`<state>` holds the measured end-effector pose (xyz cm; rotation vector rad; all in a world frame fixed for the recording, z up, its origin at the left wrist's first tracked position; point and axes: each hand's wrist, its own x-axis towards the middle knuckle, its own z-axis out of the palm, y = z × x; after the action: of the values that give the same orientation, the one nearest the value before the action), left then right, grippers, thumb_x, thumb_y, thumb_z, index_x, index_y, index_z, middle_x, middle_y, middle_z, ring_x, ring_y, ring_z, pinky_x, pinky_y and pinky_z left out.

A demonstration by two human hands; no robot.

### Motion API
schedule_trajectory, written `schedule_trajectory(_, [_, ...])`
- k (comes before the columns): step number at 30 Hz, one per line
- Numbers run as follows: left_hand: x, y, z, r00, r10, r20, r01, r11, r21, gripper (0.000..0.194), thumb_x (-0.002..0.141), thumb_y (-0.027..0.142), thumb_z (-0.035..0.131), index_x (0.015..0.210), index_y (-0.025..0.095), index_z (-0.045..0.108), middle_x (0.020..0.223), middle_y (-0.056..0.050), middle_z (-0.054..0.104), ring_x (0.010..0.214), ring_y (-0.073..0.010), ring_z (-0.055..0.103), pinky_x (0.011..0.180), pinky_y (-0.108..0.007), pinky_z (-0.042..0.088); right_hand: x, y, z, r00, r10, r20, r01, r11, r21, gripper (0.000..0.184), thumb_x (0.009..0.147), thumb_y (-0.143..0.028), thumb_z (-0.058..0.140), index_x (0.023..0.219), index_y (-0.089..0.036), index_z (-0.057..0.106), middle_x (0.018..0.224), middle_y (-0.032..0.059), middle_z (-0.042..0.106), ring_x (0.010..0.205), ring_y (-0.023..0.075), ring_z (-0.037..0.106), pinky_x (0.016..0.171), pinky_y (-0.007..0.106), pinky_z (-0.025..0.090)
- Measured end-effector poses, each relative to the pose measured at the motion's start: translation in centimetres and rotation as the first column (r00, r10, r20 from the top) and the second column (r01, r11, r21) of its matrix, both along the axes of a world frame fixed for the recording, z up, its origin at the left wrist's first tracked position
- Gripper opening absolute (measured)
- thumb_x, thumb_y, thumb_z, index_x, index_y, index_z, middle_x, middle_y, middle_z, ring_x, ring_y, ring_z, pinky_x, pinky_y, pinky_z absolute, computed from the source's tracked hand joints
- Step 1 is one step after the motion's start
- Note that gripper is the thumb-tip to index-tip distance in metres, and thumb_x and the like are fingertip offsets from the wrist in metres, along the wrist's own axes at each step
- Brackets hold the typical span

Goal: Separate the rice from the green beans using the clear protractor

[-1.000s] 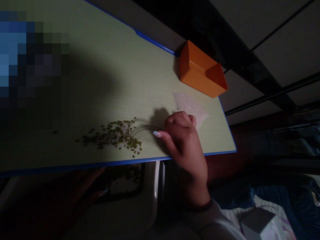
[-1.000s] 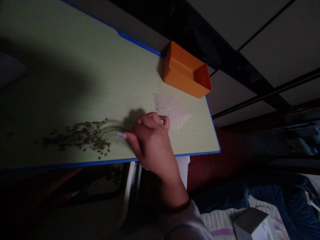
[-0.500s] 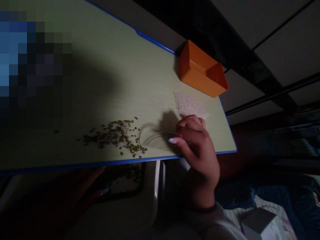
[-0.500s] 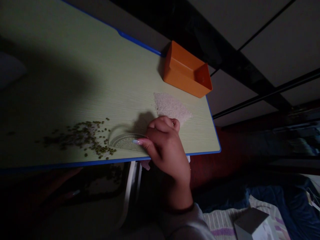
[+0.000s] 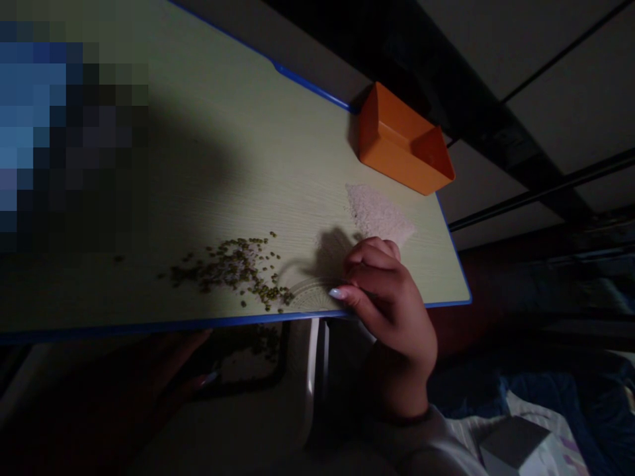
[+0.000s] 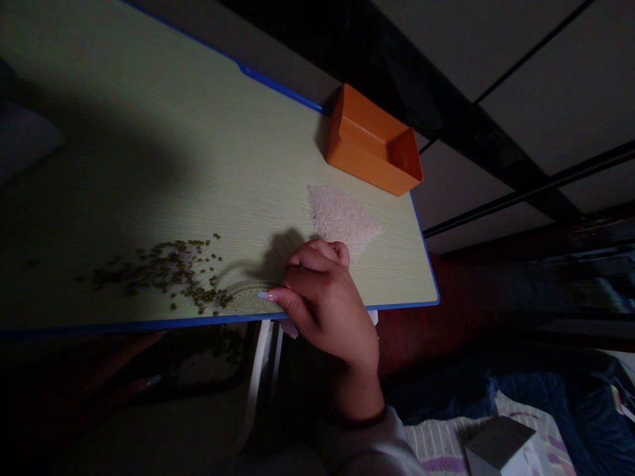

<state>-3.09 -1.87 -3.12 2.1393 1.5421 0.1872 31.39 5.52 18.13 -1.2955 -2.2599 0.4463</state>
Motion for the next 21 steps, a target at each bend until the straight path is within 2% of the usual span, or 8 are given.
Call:
schedule_trajectory(3, [-0.1, -0.1, 0.1, 0.994, -0.084, -0.075, 0.087, 0.996, 0.032, 0.066, 0.091, 0.072, 0.040, 0.152, 0.048, 0.041, 0.148, -0.003, 0.066, 0.134, -0.0345, 0.065, 0.114, -0.064, 0.055, 0.0, 0.0, -0.1, 1.000, -0.001, 0.000, 0.001, 1.000, 0.001, 0.034, 0.102, -0.029, 0.060, 0.070, -0.020, 0.054, 0.084, 0.0016, 0.059, 0.091, 0.0200, 0.056, 0.090, 0.041, 0.036])
schedule_trajectory(5, [-0.1, -0.2, 0.1, 0.992, -0.087, -0.095, 0.091, 0.995, 0.040, 0.066, 0.092, 0.071, 0.040, 0.154, 0.049, 0.037, 0.153, -0.001, 0.062, 0.135, -0.0342, 0.064, 0.114, -0.063, 0.055, 0.0, 0.0, -0.1, 1.000, 0.004, -0.002, -0.004, 1.000, 0.004, 0.033, 0.102, -0.029, 0.060, 0.070, -0.020, 0.055, 0.085, 0.0016, 0.059, 0.092, 0.0200, 0.056, 0.090, 0.041, 0.036])
schedule_trajectory(10, [0.1, 0.1, 0.4, 0.987, -0.102, -0.127, 0.112, 0.991, 0.074, 0.068, 0.092, 0.073, 0.033, 0.153, 0.043, 0.042, 0.147, -0.007, 0.067, 0.132, -0.0391, 0.065, 0.111, -0.068, 0.056, -0.3, 0.0, -0.2, 1.000, 0.019, 0.000, -0.019, 1.000, 0.001, 0.032, 0.102, -0.028, 0.061, 0.071, -0.020, 0.056, 0.086, 0.0011, 0.060, 0.092, 0.0194, 0.056, 0.090, 0.041, 0.035])
schedule_trajectory(12, [0.1, 0.2, 0.6, 0.990, -0.097, -0.097, 0.104, 0.993, 0.064, 0.065, 0.093, 0.071, 0.035, 0.152, 0.045, 0.042, 0.146, -0.005, 0.068, 0.133, -0.0371, 0.065, 0.113, -0.066, 0.056, -0.4, 0.0, -0.1, 1.000, 0.018, 0.006, -0.018, 1.000, 0.008, 0.032, 0.102, -0.027, 0.061, 0.071, -0.020, 0.056, 0.086, 0.0008, 0.060, 0.091, 0.0190, 0.056, 0.090, 0.040, 0.035])
schedule_trajectory(14, [0.1, 0.2, 0.6, 0.993, -0.098, -0.064, 0.097, 0.995, -0.009, 0.063, 0.093, 0.069, 0.041, 0.152, 0.046, 0.041, 0.153, -0.002, 0.062, 0.138, -0.0357, 0.061, 0.118, -0.065, 0.051, -0.5, 0.1, -0.1, 1.000, 0.010, 0.014, -0.010, 1.000, 0.016, 0.032, 0.101, -0.026, 0.061, 0.071, -0.021, 0.055, 0.086, 0.0005, 0.060, 0.092, 0.0187, 0.056, 0.091, 0.040, 0.035])
schedule_trajectory(17, [0.2, 0.1, 0.8, 0.995, -0.064, -0.073, 0.065, 0.998, 0.008, 0.067, 0.091, 0.072, 0.043, 0.151, 0.043, 0.046, 0.156, -0.003, 0.059, 0.140, -0.0398, 0.059, 0.119, -0.069, 0.049, -0.5, 0.2, -0.2, 1.000, -0.004, 0.024, 0.004, 1.000, 0.021, 0.032, 0.101, -0.025, 0.061, 0.070, -0.021, 0.054, 0.085, 0.0003, 0.060, 0.092, 0.0184, 0.056, 0.091, 0.039, 0.035])
schedule_trajectory(21, [0.3, 0.1, 1.0, 0.997, -0.065, -0.031, 0.065, 0.998, 0.017, 0.065, 0.092, 0.072, 0.041, 0.149, 0.044, 0.047, 0.154, -0.002, 0.061, 0.135, -0.0377, 0.063, 0.117, -0.066, 0.052, -0.6, 0.2, -0.3, 1.000, -0.007, 0.023, 0.007, 1.000, 0.028, 0.033, 0.101, -0.025, 0.061, 0.069, -0.020, 0.052, 0.084, 0.0003, 0.060, 0.091, 0.0183, 0.055, 0.090, 0.039, 0.035])
